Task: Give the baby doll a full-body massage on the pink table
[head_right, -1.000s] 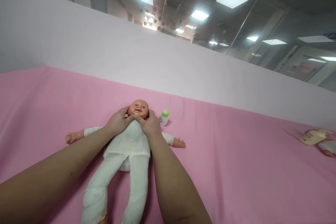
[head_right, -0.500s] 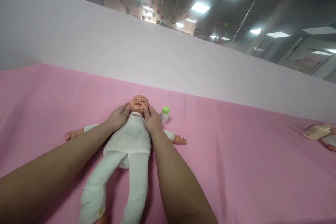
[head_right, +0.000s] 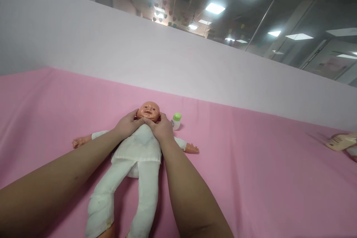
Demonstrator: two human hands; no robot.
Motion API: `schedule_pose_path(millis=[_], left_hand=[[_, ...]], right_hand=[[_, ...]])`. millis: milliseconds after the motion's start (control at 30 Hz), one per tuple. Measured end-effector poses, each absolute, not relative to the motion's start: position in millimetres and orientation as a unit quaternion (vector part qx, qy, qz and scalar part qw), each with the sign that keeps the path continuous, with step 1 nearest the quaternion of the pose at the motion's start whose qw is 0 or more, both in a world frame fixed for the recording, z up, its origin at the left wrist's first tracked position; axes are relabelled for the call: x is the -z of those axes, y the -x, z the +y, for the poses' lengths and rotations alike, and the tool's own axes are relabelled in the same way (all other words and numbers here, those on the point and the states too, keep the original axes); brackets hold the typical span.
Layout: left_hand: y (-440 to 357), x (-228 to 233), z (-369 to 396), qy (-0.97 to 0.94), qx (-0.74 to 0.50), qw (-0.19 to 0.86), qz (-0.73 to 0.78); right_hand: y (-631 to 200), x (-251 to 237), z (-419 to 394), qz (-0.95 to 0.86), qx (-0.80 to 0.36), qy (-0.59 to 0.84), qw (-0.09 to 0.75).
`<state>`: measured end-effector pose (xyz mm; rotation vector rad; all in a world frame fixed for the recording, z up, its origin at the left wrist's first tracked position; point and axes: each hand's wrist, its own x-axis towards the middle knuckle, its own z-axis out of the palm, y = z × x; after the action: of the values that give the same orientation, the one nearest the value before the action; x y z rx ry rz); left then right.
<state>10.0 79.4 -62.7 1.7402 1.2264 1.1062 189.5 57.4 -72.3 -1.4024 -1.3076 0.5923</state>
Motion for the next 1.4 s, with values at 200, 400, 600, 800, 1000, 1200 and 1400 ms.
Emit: schedule_pose_path(millis=[200,400,600,800,1000,1200,1400], left_hand=[[-8,64,80,-0.697,-0.422,0.345,0.466],[-8,69,86,-0.689,-0.428,0.324,0.486],[-8,67,85,-0.657,-0.461,0.377,0.463],[-7,60,77,-0.682,-0.417,0.367,0.476],[-7,59,78,-0.715,-0.377,0.323,0.492],[-7,57,75,-0.722,-0.377,0.316,0.487],[-5,61,80,-0.722,-0.376,0.301,0.497]], right_hand=[[-192,73,60,-0.547,-0.258,0.583,0.542],[-199,79,67,-0.529,-0.349,0.519,0.573],[-204,81,68,-0.535,-0.346,0.519,0.570],[-196,67,57,-0.581,-0.231,0.614,0.482],[-187,57,50,-0.616,-0.148,0.673,0.381],[-191,58,51,-0.628,-0.156,0.660,0.382],[-202,66,57,-0.639,-0.193,0.624,0.406]])
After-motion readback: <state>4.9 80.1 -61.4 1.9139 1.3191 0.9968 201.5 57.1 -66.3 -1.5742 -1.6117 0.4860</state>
